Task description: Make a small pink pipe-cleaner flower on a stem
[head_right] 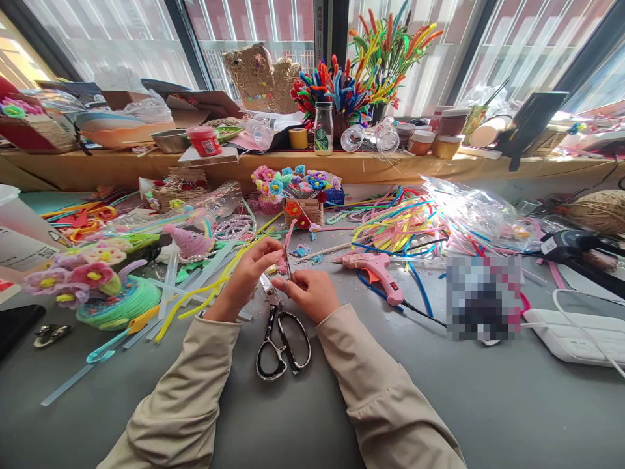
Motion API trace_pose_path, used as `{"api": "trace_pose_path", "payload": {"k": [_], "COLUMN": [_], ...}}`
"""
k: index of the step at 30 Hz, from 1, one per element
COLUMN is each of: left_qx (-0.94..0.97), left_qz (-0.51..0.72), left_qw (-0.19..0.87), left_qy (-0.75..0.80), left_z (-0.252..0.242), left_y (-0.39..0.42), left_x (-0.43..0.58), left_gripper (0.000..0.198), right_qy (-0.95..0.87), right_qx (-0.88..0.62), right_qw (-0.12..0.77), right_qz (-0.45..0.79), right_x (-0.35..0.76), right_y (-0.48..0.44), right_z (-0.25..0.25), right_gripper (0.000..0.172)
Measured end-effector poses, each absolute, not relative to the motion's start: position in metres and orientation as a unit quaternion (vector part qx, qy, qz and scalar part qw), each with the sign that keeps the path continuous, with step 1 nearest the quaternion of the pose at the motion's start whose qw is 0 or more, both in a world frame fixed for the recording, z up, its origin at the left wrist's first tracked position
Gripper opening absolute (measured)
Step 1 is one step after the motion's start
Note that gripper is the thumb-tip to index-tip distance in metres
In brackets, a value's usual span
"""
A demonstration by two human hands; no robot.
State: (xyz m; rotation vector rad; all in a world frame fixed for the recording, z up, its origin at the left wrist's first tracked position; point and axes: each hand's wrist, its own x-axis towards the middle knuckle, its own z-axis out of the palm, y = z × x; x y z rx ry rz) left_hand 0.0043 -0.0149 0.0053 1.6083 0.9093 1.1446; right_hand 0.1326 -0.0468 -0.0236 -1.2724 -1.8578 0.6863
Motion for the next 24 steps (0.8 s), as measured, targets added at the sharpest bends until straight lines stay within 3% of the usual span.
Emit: {"api": "trace_pose_path", "payload": {"k": [14,24], "left_qx": [0.590,0.549], "left_qz": [0.475,0.450], "left_qw": [0.548,0.612], "left_qy": [0.355,0.349], "left_z": [0.0058,0.0087], "left_y": [-0.0152,-0.0148], "left_x": [0.0031,0.0015], "left_gripper": [0.017,0.009], "right_qy": [-0.721,-0.729], "right_qx": [-0.516,-0.478], "right_qw": [0.386,0.378], "right_qz": [0.254,0.310], "right_x": [0.1315,0.1323], "right_y": [-0.0471,-0.0479], "right_z": [-0.0225,-0.0208], "right_gripper": [0.040,0.041]}}
